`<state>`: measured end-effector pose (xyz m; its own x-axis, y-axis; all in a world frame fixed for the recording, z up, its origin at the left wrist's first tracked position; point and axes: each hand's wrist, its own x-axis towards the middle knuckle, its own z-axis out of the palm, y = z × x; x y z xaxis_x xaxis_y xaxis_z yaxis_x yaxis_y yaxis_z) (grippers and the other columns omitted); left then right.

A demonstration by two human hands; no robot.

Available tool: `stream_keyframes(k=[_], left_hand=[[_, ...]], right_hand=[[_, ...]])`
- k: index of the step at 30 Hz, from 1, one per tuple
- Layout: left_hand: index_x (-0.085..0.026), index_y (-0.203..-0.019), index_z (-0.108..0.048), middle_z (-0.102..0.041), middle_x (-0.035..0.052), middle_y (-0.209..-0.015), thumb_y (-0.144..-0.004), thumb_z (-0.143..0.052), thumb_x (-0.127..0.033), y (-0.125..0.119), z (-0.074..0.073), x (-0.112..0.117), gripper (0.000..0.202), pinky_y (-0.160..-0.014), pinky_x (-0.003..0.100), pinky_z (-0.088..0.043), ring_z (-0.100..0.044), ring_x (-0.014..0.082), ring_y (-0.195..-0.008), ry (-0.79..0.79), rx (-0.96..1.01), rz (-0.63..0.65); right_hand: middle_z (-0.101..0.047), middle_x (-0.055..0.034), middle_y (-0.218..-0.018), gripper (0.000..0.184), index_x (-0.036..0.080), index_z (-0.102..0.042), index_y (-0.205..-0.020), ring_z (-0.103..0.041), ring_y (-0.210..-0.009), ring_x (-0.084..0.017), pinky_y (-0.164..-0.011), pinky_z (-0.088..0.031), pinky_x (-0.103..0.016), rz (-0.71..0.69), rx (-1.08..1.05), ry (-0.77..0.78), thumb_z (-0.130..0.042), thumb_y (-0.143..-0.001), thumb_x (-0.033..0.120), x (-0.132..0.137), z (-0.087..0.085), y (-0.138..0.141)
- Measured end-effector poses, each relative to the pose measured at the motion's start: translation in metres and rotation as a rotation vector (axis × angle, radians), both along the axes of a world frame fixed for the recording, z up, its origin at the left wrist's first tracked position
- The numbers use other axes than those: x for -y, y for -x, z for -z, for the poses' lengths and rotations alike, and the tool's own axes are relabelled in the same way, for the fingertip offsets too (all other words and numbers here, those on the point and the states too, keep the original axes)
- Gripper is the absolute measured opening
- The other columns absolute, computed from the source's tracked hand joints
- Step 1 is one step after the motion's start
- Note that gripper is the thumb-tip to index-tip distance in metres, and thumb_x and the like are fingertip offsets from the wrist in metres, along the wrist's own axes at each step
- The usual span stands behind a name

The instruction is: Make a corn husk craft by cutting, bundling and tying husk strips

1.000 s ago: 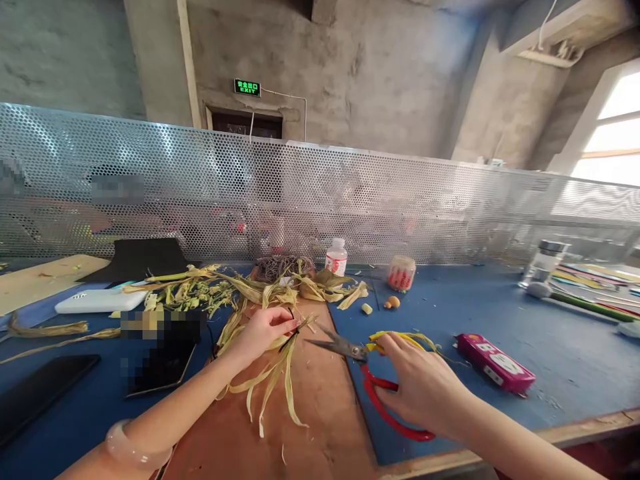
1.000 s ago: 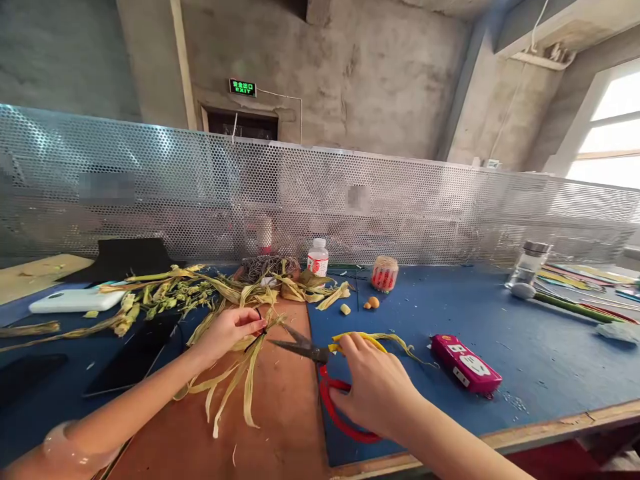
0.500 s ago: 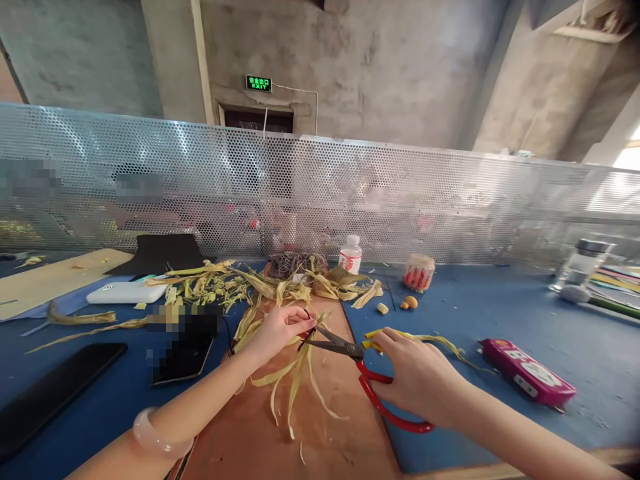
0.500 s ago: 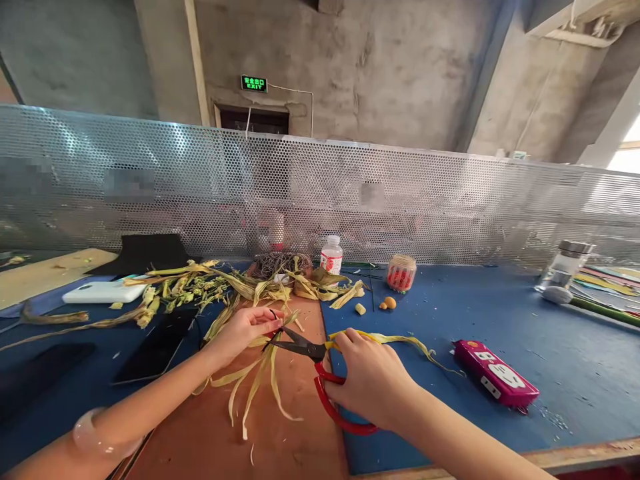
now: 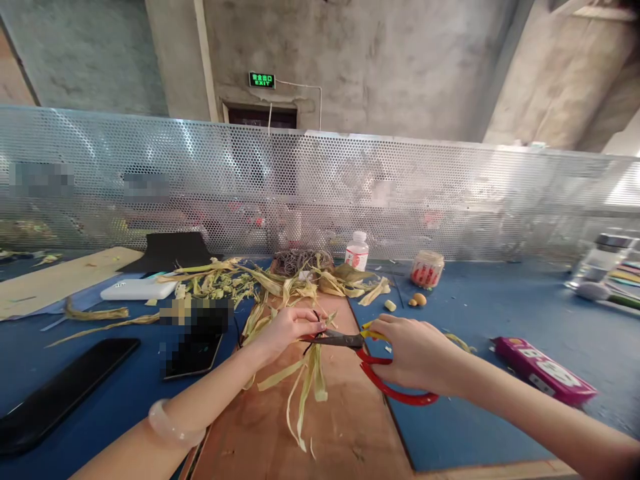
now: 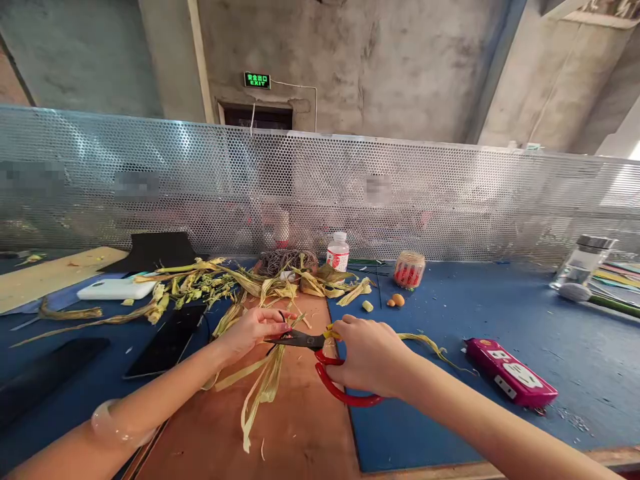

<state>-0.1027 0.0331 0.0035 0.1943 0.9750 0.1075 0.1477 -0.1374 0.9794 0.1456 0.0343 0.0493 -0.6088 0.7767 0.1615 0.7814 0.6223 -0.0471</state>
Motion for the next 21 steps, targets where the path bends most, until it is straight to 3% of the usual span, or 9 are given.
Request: stream_keyframes(k=[4, 9, 14, 21], left_hand=[[-0.017, -0.071, -0.071, -0.069, 0.0053, -0.085, -0.065, -0.072, -0.038, -0.004, 0.000, 0.007, 0.023, -0.079, 0.031, -0.045, -0.062, 0.0200, -0.085, 0.111, 0.004, 0.019], [-0.015, -0.071, -0.070, -0.069, 0.0037, -0.077, -0.063, -0.075, -0.032, -0.007, 0.000, 0.012, 0.019, -0.075, 0.027, -0.045, -0.063, 0.0158, -0.075, 0.298, 0.148, 0.076], [-0.014, -0.079, -0.069, -0.069, 0.0071, -0.088, -0.069, -0.070, -0.031, -0.008, 0.000, 0.016, 0.019, -0.070, 0.026, -0.050, -0.066, 0.0172, -0.080, 0.432, 0.248, 0.231], [-0.015, -0.078, -0.064, -0.067, 0.0091, -0.103, -0.072, -0.068, -0.034, -0.007, 0.000, 0.018, 0.020, -0.066, 0.028, -0.052, -0.066, 0.0232, -0.087, 0.436, 0.243, 0.401]], right_hand=[[-0.065, -0.0049, -0.087, 0.030, 0.025, -0.064, -0.093, -0.059, -0.069, -0.021, -0.055, -0.031, -0.029, -0.052, -0.007, 0.053, -0.061, -0.069, 0.043, 0.003, -0.002, -0.001], [-0.064, -0.0013, -0.078, 0.019, 0.023, -0.064, -0.083, -0.053, -0.064, -0.015, -0.055, -0.031, -0.026, -0.101, -0.064, 0.212, -0.056, -0.075, 0.039, 0.004, 0.000, -0.006], [-0.051, 0.0026, -0.062, 0.024, 0.018, -0.059, -0.069, -0.037, -0.057, -0.010, -0.052, -0.026, -0.024, -0.109, -0.098, 0.400, -0.054, -0.078, 0.041, 0.006, 0.000, -0.010], [-0.033, 0.0046, -0.062, 0.036, 0.017, -0.049, -0.065, -0.026, -0.059, -0.009, -0.051, -0.023, -0.023, -0.183, -0.210, 0.774, -0.050, -0.081, 0.048, 0.009, 0.000, -0.009]])
